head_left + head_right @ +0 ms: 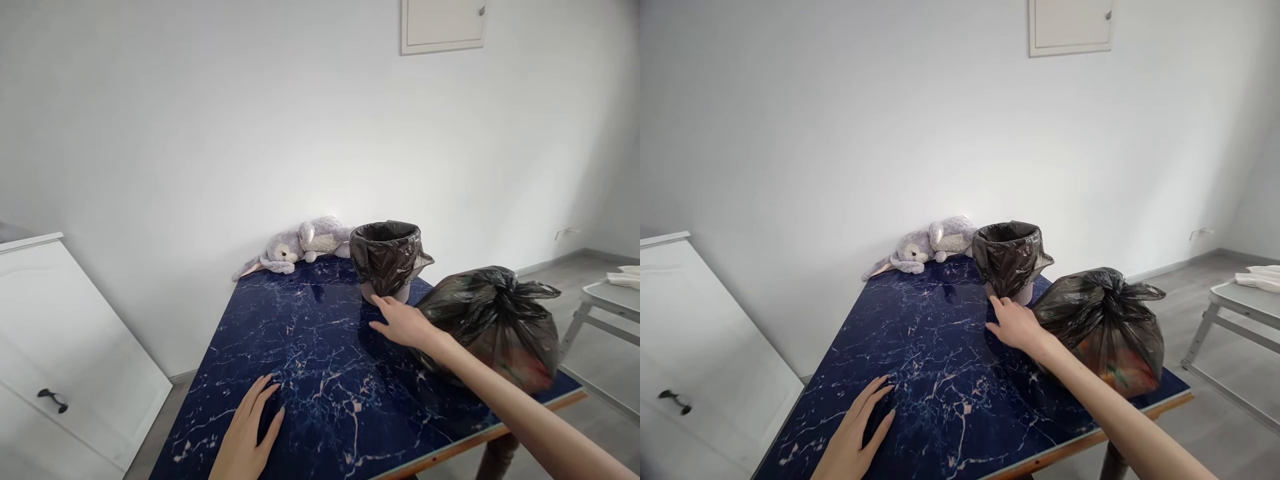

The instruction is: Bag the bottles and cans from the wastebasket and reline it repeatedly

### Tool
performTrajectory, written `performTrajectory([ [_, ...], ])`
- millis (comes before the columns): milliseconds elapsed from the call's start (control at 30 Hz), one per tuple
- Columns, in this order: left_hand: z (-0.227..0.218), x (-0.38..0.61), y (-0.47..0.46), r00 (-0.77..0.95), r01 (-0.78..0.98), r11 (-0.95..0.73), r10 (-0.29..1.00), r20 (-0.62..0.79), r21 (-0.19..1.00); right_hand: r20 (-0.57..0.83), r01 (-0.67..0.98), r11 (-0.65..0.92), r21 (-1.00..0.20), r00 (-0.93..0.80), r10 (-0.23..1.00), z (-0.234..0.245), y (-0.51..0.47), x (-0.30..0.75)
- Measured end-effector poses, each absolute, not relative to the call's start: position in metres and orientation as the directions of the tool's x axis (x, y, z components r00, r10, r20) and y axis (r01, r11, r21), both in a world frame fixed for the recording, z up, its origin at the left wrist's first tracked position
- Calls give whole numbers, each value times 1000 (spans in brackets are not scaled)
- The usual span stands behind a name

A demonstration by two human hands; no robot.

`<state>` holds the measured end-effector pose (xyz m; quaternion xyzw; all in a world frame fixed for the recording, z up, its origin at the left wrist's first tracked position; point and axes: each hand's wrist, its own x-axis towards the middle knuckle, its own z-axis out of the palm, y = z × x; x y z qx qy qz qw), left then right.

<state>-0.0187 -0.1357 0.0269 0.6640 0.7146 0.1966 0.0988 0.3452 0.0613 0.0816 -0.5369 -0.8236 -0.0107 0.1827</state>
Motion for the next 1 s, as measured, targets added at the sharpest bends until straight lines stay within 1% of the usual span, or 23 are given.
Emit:
performTrajectory([
  [100,23,-21,-137,-90,915,14,981,171,403,330,853,490,-179,-417,847,71,10,340],
  [167,20,-21,-138,-71,920,-20,973,218,391,352,795,577,-189,-493,795,63,-30,337],
  [200,17,-21,-140,-61,922,-37,969,239,384,383,718,658,-228,-555,738,58,-47,336],
  [267,12,-20,-142,-45,926,-56,965,259,372,399,606,726,-326,-608,687,43,-70,336],
  [300,10,-19,-144,-42,928,-57,966,256,368,385,580,722,-377,-611,692,33,-75,337],
  [367,5,-17,-147,-29,932,-57,972,231,357,337,601,657,-456,-567,752,12,-74,338],
  [433,1,-14,-150,-15,937,-55,980,196,346,297,642,590,-490,-513,805,-9,-65,338],
  [500,0,-12,-154,-16,941,-48,983,185,335,293,655,574,-491,-496,817,-23,-58,337],
  [567,0,-9,-158,-24,942,-41,982,190,333,310,645,593,-481,-508,804,-29,-54,335],
  [733,4,-3,-161,-28,940,-36,983,181,341,308,622,626,-470,-549,777,-22,-50,332],
  [867,0,-5,-157,-29,955,-21,986,162,297,309,607,641,-470,-568,763,-19,-44,332],
  [1000,-9,-10,-154,0,970,-45,982,187,239,311,616,642,-457,-565,764,-20,-43,331],
])
